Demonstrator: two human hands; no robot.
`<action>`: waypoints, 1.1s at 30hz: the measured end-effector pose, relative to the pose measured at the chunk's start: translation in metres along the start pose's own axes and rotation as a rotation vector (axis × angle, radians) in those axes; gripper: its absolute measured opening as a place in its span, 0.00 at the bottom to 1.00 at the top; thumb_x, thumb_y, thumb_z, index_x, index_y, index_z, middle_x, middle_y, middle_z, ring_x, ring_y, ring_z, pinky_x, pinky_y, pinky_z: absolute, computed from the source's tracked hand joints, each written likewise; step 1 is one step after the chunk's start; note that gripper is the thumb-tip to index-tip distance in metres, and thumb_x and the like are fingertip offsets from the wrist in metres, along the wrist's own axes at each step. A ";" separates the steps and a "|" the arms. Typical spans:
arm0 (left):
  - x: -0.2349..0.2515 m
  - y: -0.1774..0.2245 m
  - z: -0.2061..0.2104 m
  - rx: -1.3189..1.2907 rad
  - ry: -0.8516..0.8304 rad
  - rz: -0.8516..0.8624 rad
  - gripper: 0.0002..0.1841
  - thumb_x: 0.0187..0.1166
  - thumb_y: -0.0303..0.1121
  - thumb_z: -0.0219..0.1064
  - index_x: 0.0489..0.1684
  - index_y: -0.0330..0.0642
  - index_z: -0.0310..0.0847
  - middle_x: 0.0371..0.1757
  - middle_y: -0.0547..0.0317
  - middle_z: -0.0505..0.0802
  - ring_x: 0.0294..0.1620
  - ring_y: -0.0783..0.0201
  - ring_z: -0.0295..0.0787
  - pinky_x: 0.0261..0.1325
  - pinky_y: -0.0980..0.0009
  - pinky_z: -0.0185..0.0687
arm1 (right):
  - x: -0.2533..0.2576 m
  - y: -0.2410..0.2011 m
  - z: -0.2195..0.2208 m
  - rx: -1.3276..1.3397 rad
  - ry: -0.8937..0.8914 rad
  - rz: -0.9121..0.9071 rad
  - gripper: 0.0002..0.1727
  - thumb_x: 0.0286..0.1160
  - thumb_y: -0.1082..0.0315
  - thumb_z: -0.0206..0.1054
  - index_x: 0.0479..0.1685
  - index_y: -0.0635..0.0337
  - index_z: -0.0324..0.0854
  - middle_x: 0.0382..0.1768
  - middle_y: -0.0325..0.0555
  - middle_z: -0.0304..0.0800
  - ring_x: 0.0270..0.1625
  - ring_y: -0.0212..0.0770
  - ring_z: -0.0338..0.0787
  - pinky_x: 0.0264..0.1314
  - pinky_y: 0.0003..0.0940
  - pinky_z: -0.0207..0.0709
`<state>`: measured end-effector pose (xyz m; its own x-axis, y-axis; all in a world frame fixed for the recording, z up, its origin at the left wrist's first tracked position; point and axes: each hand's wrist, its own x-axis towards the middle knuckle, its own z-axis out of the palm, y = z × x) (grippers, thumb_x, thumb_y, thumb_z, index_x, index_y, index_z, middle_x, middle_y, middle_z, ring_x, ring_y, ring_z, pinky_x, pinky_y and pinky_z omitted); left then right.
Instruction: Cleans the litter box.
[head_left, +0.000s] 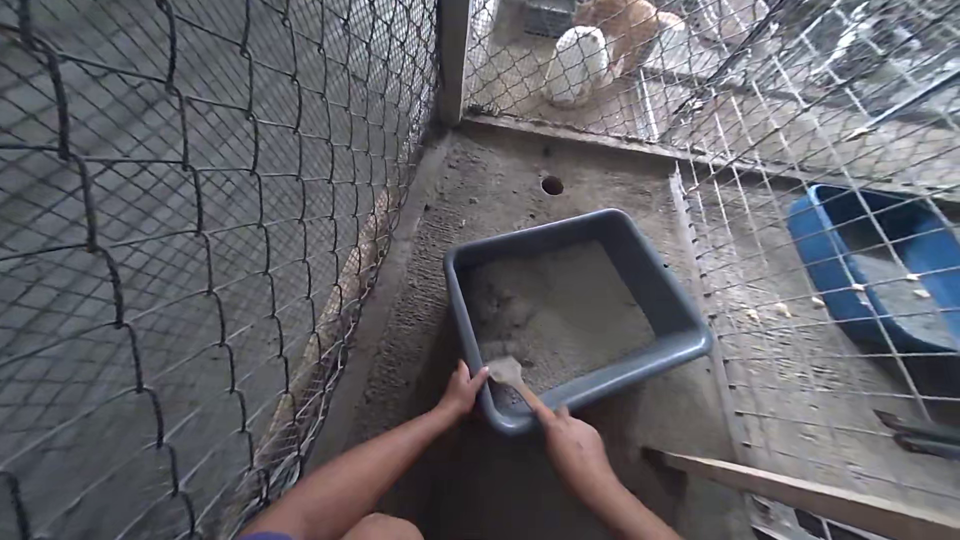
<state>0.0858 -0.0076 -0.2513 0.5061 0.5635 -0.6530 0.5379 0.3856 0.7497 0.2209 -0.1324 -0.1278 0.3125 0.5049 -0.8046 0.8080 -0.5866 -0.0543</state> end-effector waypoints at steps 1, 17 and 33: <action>0.000 0.000 0.000 -0.008 -0.001 0.004 0.37 0.91 0.40 0.59 0.87 0.21 0.47 0.73 0.23 0.79 0.75 0.41 0.81 0.80 0.50 0.72 | 0.015 -0.010 0.006 -0.010 0.040 -0.008 0.27 0.91 0.70 0.51 0.88 0.57 0.65 0.73 0.71 0.78 0.63 0.70 0.89 0.63 0.64 0.81; 0.032 0.056 -0.025 0.129 0.027 -0.207 0.54 0.81 0.34 0.72 0.94 0.35 0.22 0.79 0.25 0.74 0.76 0.40 0.80 0.75 0.48 0.77 | 0.072 0.058 -0.010 0.907 -0.022 -0.160 0.23 0.95 0.59 0.52 0.82 0.54 0.75 0.37 0.45 0.88 0.24 0.32 0.76 0.30 0.30 0.71; 0.034 0.057 -0.030 0.026 0.016 -0.249 0.49 0.84 0.33 0.69 0.94 0.42 0.26 0.76 0.26 0.76 0.66 0.38 0.85 0.61 0.45 0.85 | 0.129 -0.049 0.000 0.904 0.345 -0.107 0.23 0.95 0.62 0.49 0.81 0.57 0.77 0.66 0.63 0.89 0.71 0.59 0.87 0.78 0.58 0.74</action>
<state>0.1137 0.0551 -0.2280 0.3447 0.4650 -0.8154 0.6624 0.4950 0.5623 0.2211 -0.0387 -0.2287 0.5051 0.6572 -0.5595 0.1970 -0.7189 -0.6666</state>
